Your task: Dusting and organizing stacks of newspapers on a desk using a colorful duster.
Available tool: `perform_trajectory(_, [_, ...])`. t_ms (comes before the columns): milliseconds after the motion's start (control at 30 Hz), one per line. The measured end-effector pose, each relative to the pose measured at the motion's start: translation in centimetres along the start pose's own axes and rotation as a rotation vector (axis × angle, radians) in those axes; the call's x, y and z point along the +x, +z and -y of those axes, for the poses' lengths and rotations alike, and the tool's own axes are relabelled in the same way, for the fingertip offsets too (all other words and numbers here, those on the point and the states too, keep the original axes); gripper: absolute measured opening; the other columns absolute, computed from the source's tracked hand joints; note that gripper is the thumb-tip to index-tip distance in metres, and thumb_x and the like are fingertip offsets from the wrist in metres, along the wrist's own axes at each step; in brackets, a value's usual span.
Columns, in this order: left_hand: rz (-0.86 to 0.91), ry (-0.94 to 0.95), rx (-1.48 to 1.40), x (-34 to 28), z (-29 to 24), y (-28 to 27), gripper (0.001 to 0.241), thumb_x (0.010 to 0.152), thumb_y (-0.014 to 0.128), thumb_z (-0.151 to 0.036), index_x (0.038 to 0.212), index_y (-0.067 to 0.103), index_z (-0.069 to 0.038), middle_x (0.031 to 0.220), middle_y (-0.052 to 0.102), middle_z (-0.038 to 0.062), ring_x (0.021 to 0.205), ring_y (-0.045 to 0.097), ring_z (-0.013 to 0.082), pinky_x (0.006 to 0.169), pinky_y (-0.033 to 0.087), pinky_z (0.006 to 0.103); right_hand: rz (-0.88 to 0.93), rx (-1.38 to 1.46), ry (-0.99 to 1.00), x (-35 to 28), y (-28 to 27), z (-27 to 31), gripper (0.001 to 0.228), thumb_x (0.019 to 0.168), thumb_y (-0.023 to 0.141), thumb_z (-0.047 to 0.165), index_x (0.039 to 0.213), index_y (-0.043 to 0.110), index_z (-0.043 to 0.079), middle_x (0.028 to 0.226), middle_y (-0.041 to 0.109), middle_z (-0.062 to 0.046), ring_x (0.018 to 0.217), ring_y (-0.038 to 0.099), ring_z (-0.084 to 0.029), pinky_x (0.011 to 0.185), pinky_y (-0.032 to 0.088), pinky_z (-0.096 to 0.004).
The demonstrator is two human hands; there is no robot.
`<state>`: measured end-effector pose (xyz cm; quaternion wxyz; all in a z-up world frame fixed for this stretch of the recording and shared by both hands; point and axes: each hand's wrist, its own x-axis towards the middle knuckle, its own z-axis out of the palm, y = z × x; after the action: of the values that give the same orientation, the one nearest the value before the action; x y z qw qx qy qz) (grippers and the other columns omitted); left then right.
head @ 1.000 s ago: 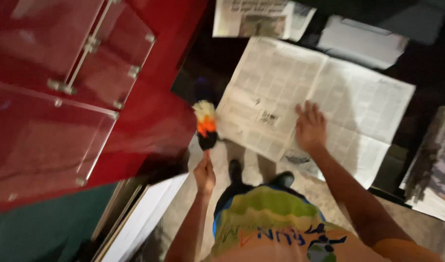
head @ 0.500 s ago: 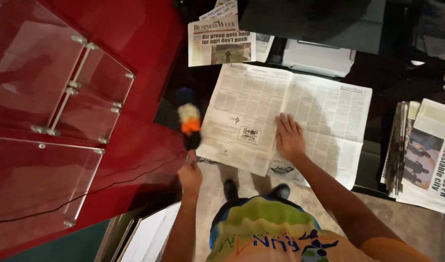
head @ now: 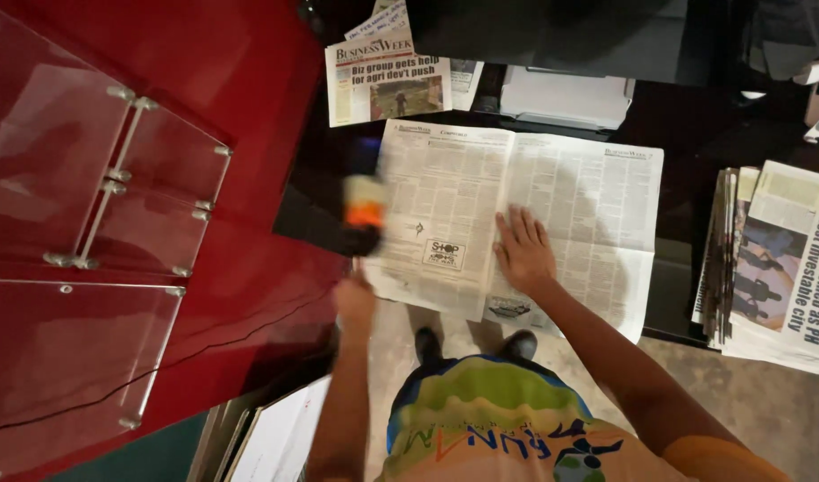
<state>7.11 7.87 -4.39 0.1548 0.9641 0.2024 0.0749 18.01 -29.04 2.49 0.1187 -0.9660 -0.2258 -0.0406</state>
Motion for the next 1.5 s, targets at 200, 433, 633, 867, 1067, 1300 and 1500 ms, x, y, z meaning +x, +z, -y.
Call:
perform_trajectory(200, [-0.038, -0.057, -0.244, 0.5, -5.7, -2.4, 0.031, 0.109, 0.053, -0.03, 0.104, 0.076, -0.011, 0.081, 0.069, 0.027, 0.072, 0.068, 0.0465, 0.061, 0.052, 0.058, 0.013, 0.075, 0.009, 0.1, 0.3, -0.1, 0.063, 0.107, 0.036, 0.039, 0.162, 0.028, 0.008, 0.169, 0.022, -0.018, 0.156, 0.019, -0.037, 0.125, 0.017, -0.053])
perform_trajectory(433, [0.128, 0.242, -0.396, 2.2, -9.1, -1.2, 0.039, 0.104, 0.045, -0.028, 0.117, 0.073, -0.004, 0.086, 0.071, 0.028, 0.075, 0.067, 0.0487, 0.069, 0.053, 0.0586, -0.002, 0.047, -0.011, 0.5, 1.2, -0.7, 0.062, 0.108, 0.034, 0.039, 0.161, 0.029, 0.008, 0.169, 0.02, -0.017, 0.155, 0.018, -0.036, 0.124, 0.016, -0.053])
perform_trajectory(633, [-0.241, -0.118, -0.151, 5.3, -1.3, -3.2, 0.036, 0.092, 0.051, -0.029, 0.11, 0.079, -0.015, 0.073, 0.069, 0.029, 0.067, 0.066, 0.0529, 0.056, 0.052, 0.0614, -0.016, 0.055, 0.003, 0.1, 1.1, -0.6, 0.062, 0.107, 0.036, 0.039, 0.161, 0.03, 0.009, 0.169, 0.023, -0.015, 0.156, 0.02, -0.035, 0.124, 0.018, -0.053])
perform_trajectory(867, [0.053, 0.18, -0.484, -0.5, -13.5, -3.6, 0.03, 0.103, 0.053, -0.027, 0.121, 0.073, -0.015, 0.101, 0.073, 0.024, 0.091, 0.071, 0.0437, 0.08, 0.057, 0.0513, -0.032, 0.088, 0.0, 0.2, 0.8, -0.5, 0.062, 0.105, 0.041, 0.038, 0.16, 0.034, 0.009, 0.167, 0.028, -0.017, 0.154, 0.024, -0.038, 0.124, 0.02, -0.054])
perform_trajectory(1067, [0.139, 0.201, -0.438, 1.1, -12.7, 0.1, 0.038, 0.092, 0.058, -0.016, 0.127, 0.073, -0.016, 0.1, 0.073, 0.025, 0.093, 0.069, 0.0457, 0.085, 0.056, 0.0531, -0.054, 0.073, -0.027, -0.1, 0.7, -0.6, 0.062, 0.104, 0.042, 0.037, 0.159, 0.036, 0.009, 0.167, 0.029, -0.018, 0.155, 0.025, -0.038, 0.123, 0.021, -0.055])
perform_trajectory(1300, [-0.146, -0.103, -0.447, 4.1, -9.7, -4.7, 0.031, 0.095, 0.061, -0.021, 0.122, 0.075, -0.018, 0.09, 0.07, 0.026, 0.08, 0.07, 0.0457, 0.067, 0.056, 0.0523, -0.064, 0.121, -0.035, -0.1, 0.3, -0.6, 0.062, 0.103, 0.045, 0.036, 0.157, 0.038, 0.007, 0.165, 0.032, -0.021, 0.152, 0.027, -0.04, 0.121, 0.022, -0.056])
perform_trajectory(1500, [0.141, 0.043, -0.541, -1.0, -13.3, -3.2, 0.037, 0.092, 0.062, -0.017, 0.127, 0.074, -0.021, 0.082, 0.068, 0.028, 0.074, 0.071, 0.044, 0.066, 0.055, 0.0499, -0.106, 0.19, -0.066, -0.6, -0.1, -0.5, 0.06, 0.104, 0.044, 0.036, 0.157, 0.04, 0.008, 0.165, 0.033, -0.02, 0.152, 0.029, -0.041, 0.122, 0.023, -0.056])
